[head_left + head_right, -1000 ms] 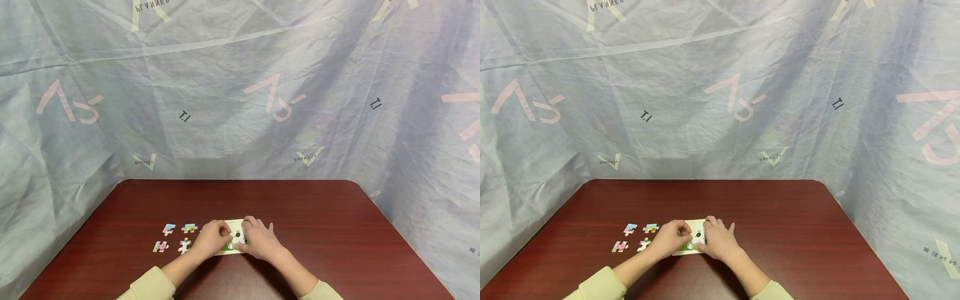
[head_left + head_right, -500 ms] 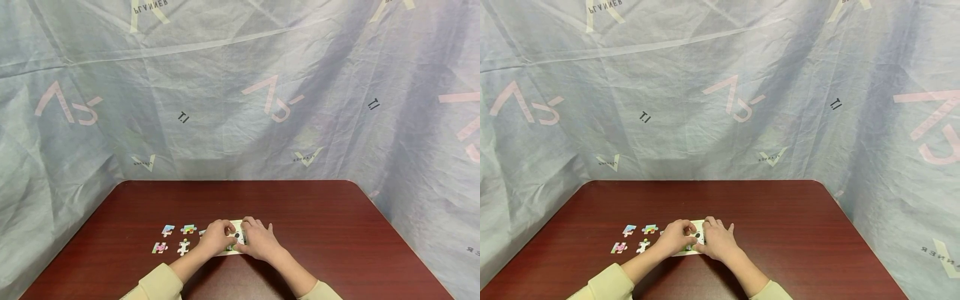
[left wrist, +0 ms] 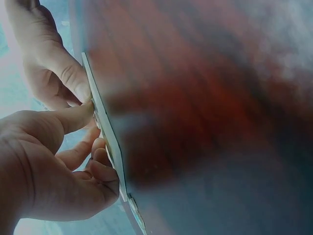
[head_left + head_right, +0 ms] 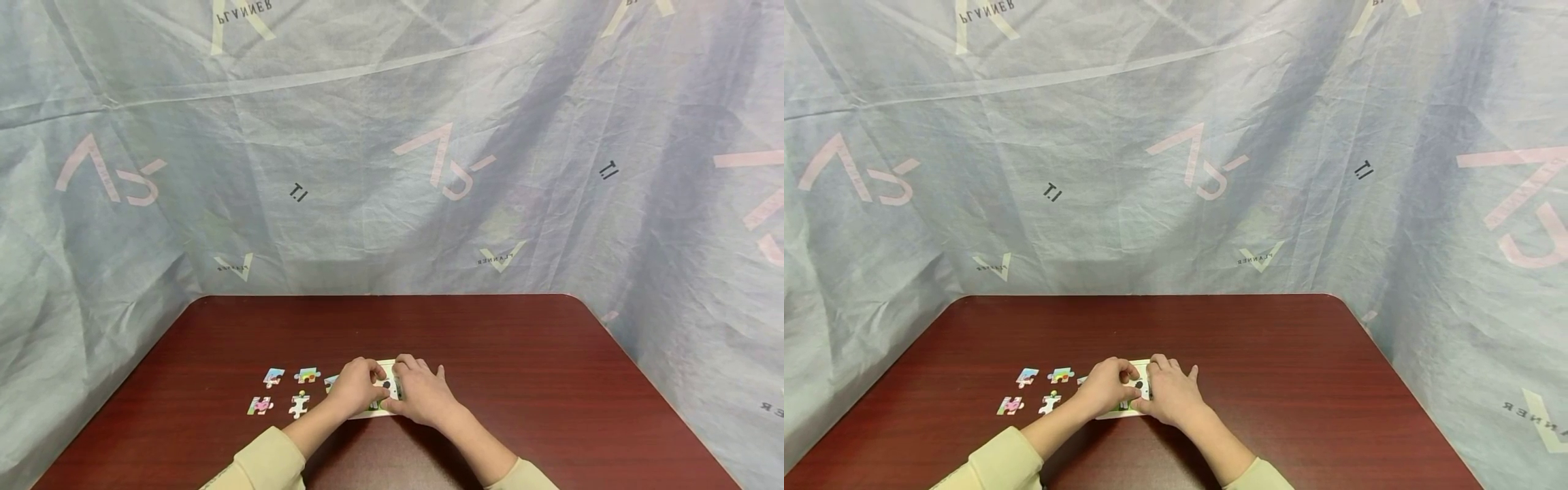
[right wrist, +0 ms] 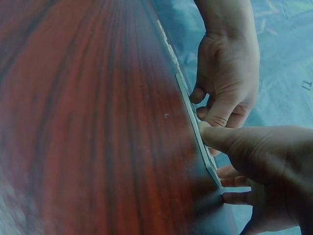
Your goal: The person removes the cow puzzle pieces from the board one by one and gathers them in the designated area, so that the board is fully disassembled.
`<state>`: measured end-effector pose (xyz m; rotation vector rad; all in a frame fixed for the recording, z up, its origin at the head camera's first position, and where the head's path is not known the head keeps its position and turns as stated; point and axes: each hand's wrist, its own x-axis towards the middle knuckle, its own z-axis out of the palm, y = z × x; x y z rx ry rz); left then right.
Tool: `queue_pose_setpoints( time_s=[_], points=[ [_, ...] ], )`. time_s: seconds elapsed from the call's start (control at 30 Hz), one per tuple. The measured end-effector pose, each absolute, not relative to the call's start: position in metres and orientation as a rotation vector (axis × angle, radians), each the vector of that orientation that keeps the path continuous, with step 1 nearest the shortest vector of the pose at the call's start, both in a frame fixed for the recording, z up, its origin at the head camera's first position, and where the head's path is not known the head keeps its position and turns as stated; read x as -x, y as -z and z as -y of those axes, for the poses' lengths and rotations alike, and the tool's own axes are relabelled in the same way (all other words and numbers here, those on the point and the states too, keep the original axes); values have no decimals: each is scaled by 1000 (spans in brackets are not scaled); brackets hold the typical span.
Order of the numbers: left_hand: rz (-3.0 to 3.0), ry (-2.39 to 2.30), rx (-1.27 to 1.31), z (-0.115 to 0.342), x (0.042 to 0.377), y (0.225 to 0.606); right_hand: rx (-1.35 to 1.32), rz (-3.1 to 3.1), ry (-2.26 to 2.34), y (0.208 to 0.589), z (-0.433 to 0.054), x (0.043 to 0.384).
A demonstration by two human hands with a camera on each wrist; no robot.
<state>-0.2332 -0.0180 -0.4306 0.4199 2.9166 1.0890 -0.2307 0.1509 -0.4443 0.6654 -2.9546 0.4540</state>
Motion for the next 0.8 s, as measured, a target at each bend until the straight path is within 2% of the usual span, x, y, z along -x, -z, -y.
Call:
queue_pose_setpoints(
  time_s=[0.8],
  points=[
    [-2919, -1190, -425, 18, 239, 434, -650, 2974, -435, 444, -150, 232]
  ],
)
